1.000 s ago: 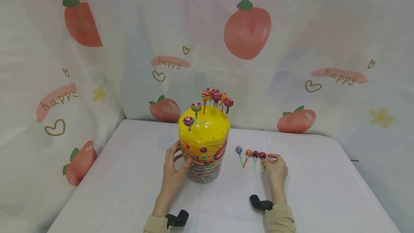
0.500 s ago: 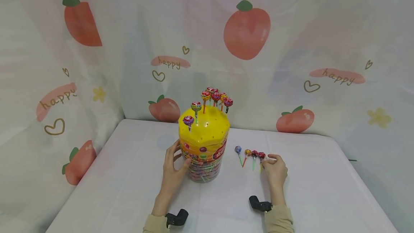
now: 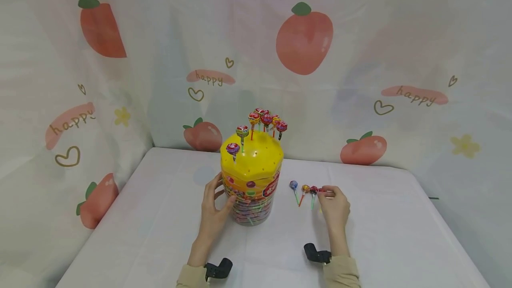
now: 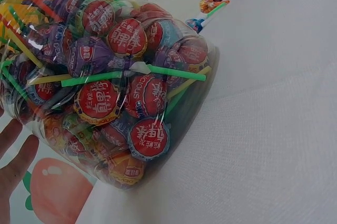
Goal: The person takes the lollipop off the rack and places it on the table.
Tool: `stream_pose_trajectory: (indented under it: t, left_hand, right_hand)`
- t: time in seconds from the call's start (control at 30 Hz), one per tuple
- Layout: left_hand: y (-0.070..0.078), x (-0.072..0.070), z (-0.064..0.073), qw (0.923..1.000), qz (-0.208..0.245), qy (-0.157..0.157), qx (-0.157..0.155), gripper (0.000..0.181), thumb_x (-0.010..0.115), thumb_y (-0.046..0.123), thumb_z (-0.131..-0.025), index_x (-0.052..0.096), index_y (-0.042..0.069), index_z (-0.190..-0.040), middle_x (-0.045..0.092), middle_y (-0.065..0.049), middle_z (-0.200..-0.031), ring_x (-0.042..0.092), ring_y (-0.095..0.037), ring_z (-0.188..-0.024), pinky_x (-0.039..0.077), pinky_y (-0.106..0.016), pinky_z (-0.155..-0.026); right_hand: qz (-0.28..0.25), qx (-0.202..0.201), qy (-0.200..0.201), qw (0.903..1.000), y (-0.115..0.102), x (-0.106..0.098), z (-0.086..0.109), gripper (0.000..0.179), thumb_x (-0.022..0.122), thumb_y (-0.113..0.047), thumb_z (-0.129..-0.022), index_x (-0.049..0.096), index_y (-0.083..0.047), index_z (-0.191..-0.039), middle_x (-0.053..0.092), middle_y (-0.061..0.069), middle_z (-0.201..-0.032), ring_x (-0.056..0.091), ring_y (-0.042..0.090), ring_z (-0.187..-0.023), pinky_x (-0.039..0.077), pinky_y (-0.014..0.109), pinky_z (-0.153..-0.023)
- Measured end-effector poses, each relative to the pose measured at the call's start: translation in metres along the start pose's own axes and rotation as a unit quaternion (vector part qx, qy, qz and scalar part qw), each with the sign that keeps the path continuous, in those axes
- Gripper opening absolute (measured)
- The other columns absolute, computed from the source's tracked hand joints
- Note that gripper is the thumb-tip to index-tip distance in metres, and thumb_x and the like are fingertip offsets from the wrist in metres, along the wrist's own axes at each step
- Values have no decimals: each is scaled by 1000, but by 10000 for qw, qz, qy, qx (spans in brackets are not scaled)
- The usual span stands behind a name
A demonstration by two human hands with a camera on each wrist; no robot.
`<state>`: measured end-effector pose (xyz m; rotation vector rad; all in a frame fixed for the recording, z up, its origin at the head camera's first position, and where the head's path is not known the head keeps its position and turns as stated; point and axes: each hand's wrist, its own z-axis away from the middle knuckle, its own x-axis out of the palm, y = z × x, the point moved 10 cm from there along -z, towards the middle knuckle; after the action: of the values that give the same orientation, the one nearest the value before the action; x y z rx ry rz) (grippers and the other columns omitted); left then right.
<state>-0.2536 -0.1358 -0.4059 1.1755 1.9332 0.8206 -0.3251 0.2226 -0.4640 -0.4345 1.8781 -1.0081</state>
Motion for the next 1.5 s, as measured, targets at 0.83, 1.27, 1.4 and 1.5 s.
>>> stream_pose_trajectory:
  t: [0.83,1.27,1.4,1.5]
  left_hand:
    - [-2,3,0,9999,29,66,84,68,68,2,-85,35,2,-145,44,-20,-139,46,-33,-125,46,-60,-99]
    - [-3,1,0,10000,69,17,-50,69,67,3,-85,35,4,-146,44,-19,-140,46,-35,-126,45,-59,-101]
    - [-4,1,0,9999,94,-21,-106,69,67,4,-86,34,5,-146,43,-19,-140,45,-36,-127,45,-59,-102]
    - [-4,1,0,9999,84,-23,-103,69,67,4,-86,34,5,-146,43,-19,-140,46,-36,-127,45,-59,-101]
  right_hand:
    - [-1304,-1653,301,9771,-128,-36,15,17,71,-9,-84,71,-6,-100,73,12,-85,52,-15,-69,42,2,-61]
    - [-1906,-2470,266,9497,-189,-43,20,20,70,-9,-85,69,-2,-104,72,15,-89,53,-8,-75,48,9,-68]
    - [-2135,-2584,195,9420,-200,-41,19,21,70,-8,-85,68,-1,-106,71,16,-92,54,-5,-77,49,9,-69]
    - [-2311,-2612,137,9371,-207,-39,18,22,70,-8,-86,67,-1,-107,71,16,-92,55,-5,-77,50,12,-70]
